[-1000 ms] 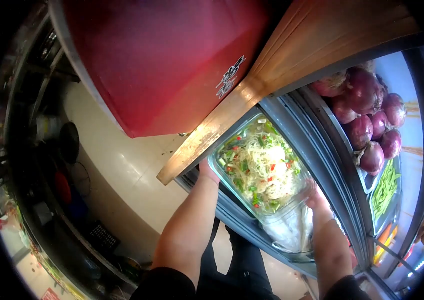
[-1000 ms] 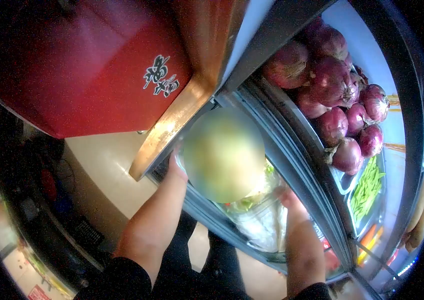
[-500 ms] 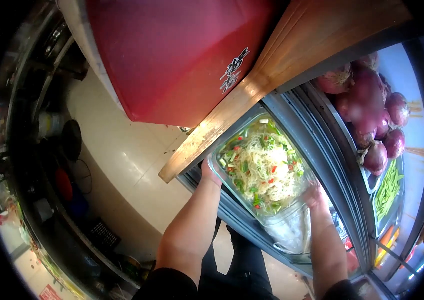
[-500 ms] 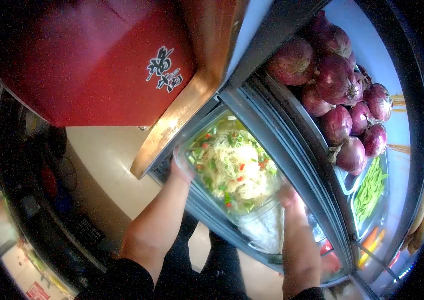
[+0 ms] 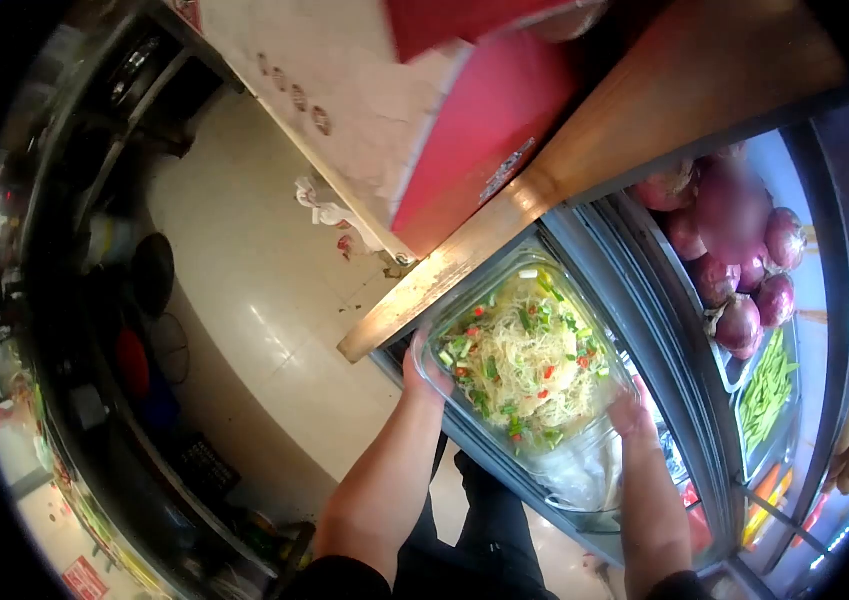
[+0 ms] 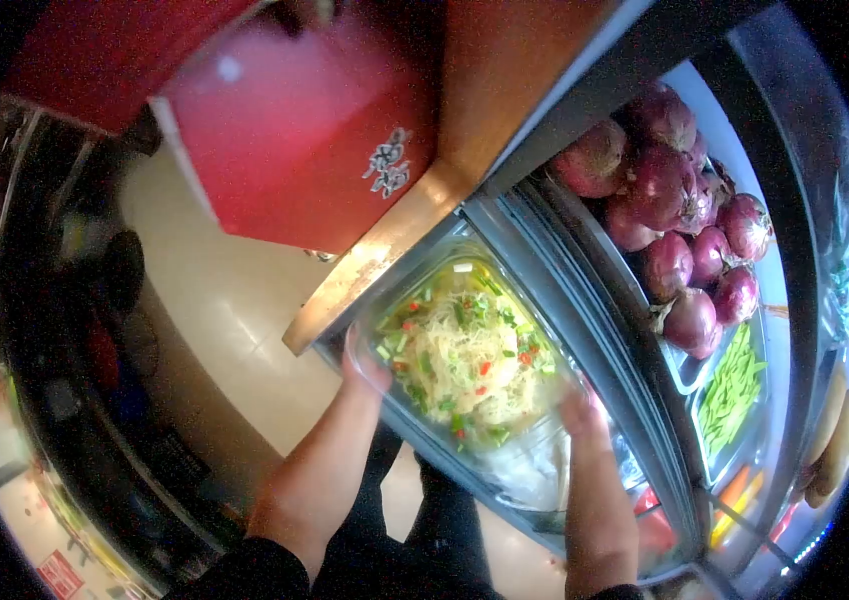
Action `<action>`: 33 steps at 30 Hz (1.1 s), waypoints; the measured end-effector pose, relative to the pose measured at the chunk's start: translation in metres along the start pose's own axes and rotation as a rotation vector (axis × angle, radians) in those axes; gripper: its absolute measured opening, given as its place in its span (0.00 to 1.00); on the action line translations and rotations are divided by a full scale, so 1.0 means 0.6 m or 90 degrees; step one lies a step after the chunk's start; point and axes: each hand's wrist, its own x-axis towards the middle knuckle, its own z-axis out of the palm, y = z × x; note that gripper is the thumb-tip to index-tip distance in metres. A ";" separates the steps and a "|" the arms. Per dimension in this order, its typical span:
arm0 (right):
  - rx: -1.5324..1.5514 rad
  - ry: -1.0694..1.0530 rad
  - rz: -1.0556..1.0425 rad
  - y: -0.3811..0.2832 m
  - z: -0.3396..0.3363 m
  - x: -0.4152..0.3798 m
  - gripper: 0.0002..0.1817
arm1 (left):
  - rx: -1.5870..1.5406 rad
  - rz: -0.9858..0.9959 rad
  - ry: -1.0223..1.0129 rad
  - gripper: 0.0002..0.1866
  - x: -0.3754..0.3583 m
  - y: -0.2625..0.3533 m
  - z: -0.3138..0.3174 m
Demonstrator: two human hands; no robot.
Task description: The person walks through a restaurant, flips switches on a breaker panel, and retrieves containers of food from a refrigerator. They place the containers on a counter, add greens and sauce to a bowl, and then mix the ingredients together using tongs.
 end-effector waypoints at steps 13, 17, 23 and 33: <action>0.030 0.123 -0.005 0.031 0.103 -0.122 0.19 | -0.035 0.089 0.033 0.22 -0.164 0.038 0.000; -0.139 0.127 0.005 0.035 0.127 -0.176 0.23 | -0.050 0.056 0.042 0.20 -0.191 0.037 -0.026; -0.187 0.123 0.085 0.013 0.158 -0.296 0.27 | -0.111 0.061 0.111 0.18 -0.360 0.042 0.038; -0.310 0.016 0.166 -0.093 0.350 -0.467 0.21 | -0.211 0.174 -0.008 0.22 -0.627 0.027 0.113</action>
